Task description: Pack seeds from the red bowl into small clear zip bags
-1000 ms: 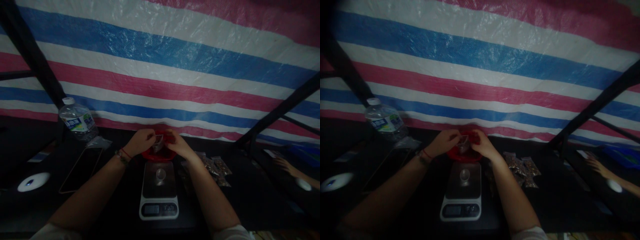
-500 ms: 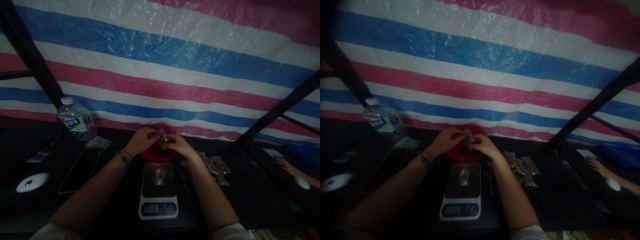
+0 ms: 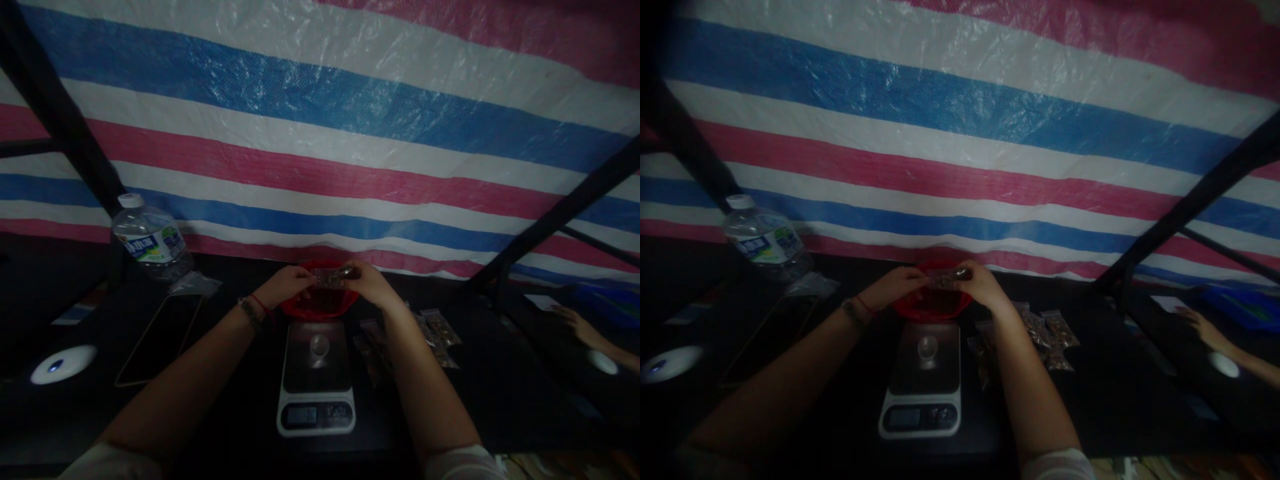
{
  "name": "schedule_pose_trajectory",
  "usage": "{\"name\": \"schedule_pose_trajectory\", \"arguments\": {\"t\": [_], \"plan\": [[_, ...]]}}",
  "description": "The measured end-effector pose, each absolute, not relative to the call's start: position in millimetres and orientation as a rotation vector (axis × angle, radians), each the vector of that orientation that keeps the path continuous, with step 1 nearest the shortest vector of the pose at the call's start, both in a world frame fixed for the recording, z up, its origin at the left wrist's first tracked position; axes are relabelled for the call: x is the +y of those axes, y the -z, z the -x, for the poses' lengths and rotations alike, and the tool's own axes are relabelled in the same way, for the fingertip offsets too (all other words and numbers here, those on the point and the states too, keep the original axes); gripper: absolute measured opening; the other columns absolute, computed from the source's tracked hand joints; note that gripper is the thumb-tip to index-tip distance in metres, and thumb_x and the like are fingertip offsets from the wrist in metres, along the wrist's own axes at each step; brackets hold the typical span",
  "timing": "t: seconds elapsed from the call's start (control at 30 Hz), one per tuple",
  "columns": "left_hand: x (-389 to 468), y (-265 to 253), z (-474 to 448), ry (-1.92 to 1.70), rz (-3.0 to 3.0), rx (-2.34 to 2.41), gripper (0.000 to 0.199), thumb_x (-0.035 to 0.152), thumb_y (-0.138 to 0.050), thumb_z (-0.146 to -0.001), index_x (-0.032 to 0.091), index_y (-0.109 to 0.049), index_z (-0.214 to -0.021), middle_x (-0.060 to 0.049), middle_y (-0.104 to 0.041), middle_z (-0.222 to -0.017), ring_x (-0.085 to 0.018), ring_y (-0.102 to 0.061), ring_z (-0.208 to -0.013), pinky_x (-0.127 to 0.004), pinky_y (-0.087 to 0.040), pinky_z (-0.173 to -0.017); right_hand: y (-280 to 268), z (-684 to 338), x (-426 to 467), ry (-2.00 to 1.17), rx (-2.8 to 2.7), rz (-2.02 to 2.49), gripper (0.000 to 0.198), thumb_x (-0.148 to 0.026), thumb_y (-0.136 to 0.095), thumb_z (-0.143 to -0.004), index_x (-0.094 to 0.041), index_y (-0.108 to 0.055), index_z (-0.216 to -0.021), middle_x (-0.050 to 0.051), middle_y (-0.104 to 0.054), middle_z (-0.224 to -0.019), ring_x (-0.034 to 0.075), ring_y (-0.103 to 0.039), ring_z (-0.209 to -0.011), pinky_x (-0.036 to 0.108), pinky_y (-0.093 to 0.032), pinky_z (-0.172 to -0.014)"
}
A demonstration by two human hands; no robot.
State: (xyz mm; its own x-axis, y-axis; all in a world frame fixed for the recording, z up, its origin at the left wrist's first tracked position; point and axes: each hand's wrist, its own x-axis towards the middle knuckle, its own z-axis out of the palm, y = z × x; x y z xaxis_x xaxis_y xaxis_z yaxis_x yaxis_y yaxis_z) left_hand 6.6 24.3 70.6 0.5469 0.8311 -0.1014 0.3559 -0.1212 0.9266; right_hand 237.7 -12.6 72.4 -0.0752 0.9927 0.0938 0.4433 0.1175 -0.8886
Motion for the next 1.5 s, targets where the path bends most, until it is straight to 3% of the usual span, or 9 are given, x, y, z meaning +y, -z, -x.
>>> {"name": "schedule_pose_trajectory", "arguments": {"t": [0.23,0.43,0.53,0.8,1.13,1.3,1.5], "plan": [[26.9,-69.9,0.0,-0.402,-2.197,1.110,0.036,0.042,-0.051,-0.083,0.013,-0.072,-0.078,-0.010,-0.072,-0.074,-0.019,-0.066,-0.067,-0.025,-0.045,-0.061,-69.1,-231.0,-11.2,-0.763,-1.645,1.424,0.027,-0.015,-0.062,-0.065,-0.016,-0.060,-0.091,0.003,-0.066,-0.087,0.017,-0.062,-0.078,0.032,-0.049,-0.076],[22.4,-70.2,-4.1,-0.577,-2.313,1.104,0.030,0.026,-0.055,-0.079,0.016,-0.069,-0.103,-0.010,-0.072,-0.103,-0.021,-0.066,-0.092,-0.026,-0.047,-0.080,-69.3,-212.8,-13.3,-0.555,-1.845,1.415,0.021,-0.011,-0.060,-0.068,-0.019,-0.068,-0.086,0.003,-0.069,-0.086,0.019,-0.062,-0.080,0.032,-0.047,-0.077],[21.6,-67.6,-6.6,-0.596,-2.319,1.071,0.030,0.022,-0.056,-0.078,0.016,-0.068,-0.105,-0.010,-0.071,-0.107,-0.022,-0.066,-0.098,-0.027,-0.047,-0.085,-71.6,-205.1,-15.7,-0.518,-1.910,1.377,0.021,-0.012,-0.061,-0.072,-0.020,-0.071,-0.088,0.005,-0.071,-0.089,0.020,-0.062,-0.080,0.032,-0.046,-0.077],[21.0,-65.7,-8.3,-0.596,-2.303,1.068,0.024,0.024,-0.056,-0.080,0.016,-0.071,-0.098,-0.010,-0.072,-0.101,-0.022,-0.067,-0.093,-0.026,-0.048,-0.080,-71.9,-203.0,-15.6,-0.505,-1.985,1.357,0.021,-0.018,-0.053,-0.084,-0.020,-0.074,-0.088,0.005,-0.073,-0.089,0.019,-0.064,-0.080,0.031,-0.045,-0.076],[21.5,-64.1,-10.4,-0.569,-2.310,1.091,0.025,0.023,-0.061,-0.076,0.017,-0.070,-0.098,-0.008,-0.072,-0.100,-0.020,-0.066,-0.094,-0.025,-0.048,-0.084,-75.4,-200.1,-17.5,-0.354,-1.927,1.418,0.015,-0.015,-0.058,-0.081,-0.018,-0.072,-0.078,0.005,-0.071,-0.083,0.018,-0.063,-0.078,0.030,-0.045,-0.076],[21.0,-63.5,-10.3,-0.566,-2.371,1.101,0.031,0.025,-0.062,-0.076,0.016,-0.067,-0.104,-0.008,-0.071,-0.103,-0.020,-0.066,-0.092,-0.027,-0.048,-0.084,-76.2,-200.6,-18.4,-0.186,-1.917,1.363,0.016,-0.014,-0.056,-0.084,-0.018,-0.072,-0.085,0.007,-0.070,-0.090,0.018,-0.063,-0.084,0.030,-0.046,-0.079],[18.8,-67.4,-10.9,-0.560,-2.369,1.096,0.031,0.025,-0.064,-0.074,0.016,-0.067,-0.104,-0.007,-0.071,-0.102,-0.021,-0.066,-0.093,-0.027,-0.048,-0.083,-74.7,-200.4,-17.6,-0.295,-1.985,1.287,0.017,-0.012,-0.056,-0.085,-0.018,-0.073,-0.086,0.006,-0.072,-0.089,0.017,-0.064,-0.083,0.029,-0.048,-0.079]]}}
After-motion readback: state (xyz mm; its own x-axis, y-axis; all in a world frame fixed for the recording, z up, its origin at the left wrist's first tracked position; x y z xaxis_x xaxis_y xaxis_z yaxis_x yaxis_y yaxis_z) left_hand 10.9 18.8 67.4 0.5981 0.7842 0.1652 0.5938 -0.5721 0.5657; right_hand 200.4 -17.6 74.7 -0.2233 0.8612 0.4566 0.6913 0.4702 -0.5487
